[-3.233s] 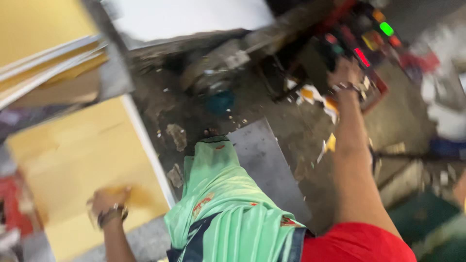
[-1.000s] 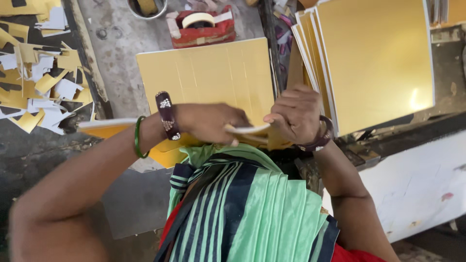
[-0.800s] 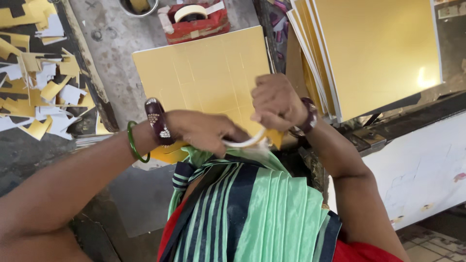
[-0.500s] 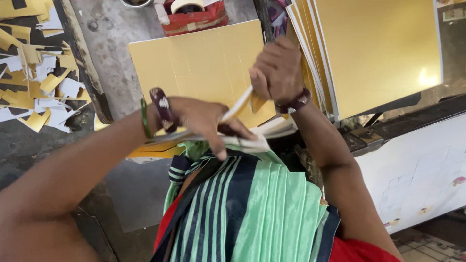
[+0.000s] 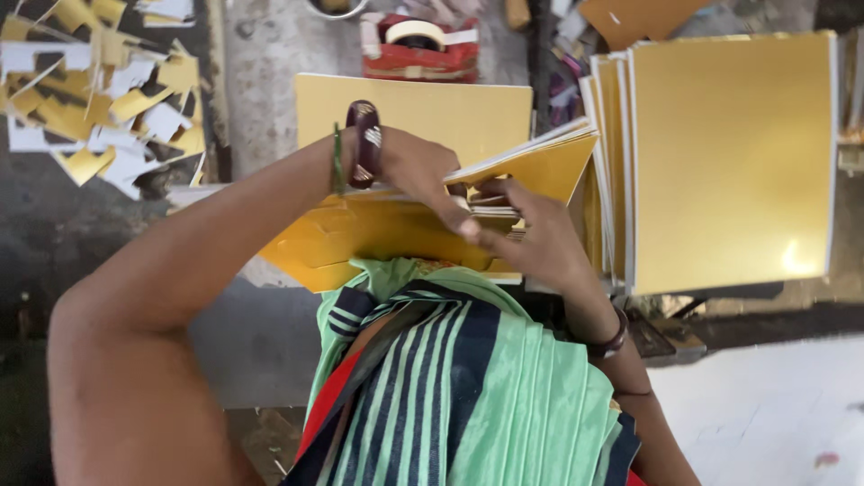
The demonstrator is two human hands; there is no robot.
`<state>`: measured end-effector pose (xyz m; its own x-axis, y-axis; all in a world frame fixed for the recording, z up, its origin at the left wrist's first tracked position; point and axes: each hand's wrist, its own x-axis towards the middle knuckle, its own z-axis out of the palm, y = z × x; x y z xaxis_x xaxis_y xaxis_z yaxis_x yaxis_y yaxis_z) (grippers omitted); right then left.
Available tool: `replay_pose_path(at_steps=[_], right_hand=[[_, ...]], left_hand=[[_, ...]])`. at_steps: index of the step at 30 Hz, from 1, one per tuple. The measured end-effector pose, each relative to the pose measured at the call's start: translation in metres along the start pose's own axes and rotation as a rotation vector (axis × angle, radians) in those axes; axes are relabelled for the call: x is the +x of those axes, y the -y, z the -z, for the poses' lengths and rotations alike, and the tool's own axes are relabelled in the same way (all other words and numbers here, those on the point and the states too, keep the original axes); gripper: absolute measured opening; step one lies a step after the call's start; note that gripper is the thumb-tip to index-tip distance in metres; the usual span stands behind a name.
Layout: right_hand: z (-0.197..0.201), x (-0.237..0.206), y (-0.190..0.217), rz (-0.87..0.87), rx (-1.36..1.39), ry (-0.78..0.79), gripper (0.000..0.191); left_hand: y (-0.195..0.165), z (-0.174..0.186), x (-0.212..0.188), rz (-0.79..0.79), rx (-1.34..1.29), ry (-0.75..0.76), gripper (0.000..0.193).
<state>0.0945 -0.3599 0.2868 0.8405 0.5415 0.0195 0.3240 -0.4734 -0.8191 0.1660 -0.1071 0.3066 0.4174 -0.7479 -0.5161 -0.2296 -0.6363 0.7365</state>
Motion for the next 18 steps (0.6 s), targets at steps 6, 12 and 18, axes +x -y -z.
replay_pose_path(at_steps=[6, 12, 18], right_hand=[[-0.01, 0.042, -0.055, -0.067, 0.669, 0.304, 0.034], [0.007, 0.076, -0.05, -0.121, 1.06, 0.915, 0.108], [-0.01, 0.123, -0.048, 0.03, 0.323, 1.248, 0.11]], left_hand=[[0.02, -0.007, -0.068, 0.184, 0.225, -0.491, 0.041], [0.029, -0.063, -0.09, 0.012, 0.386, -1.009, 0.011], [0.037, -0.075, -0.069, -0.065, 0.37, -1.026, 0.008]])
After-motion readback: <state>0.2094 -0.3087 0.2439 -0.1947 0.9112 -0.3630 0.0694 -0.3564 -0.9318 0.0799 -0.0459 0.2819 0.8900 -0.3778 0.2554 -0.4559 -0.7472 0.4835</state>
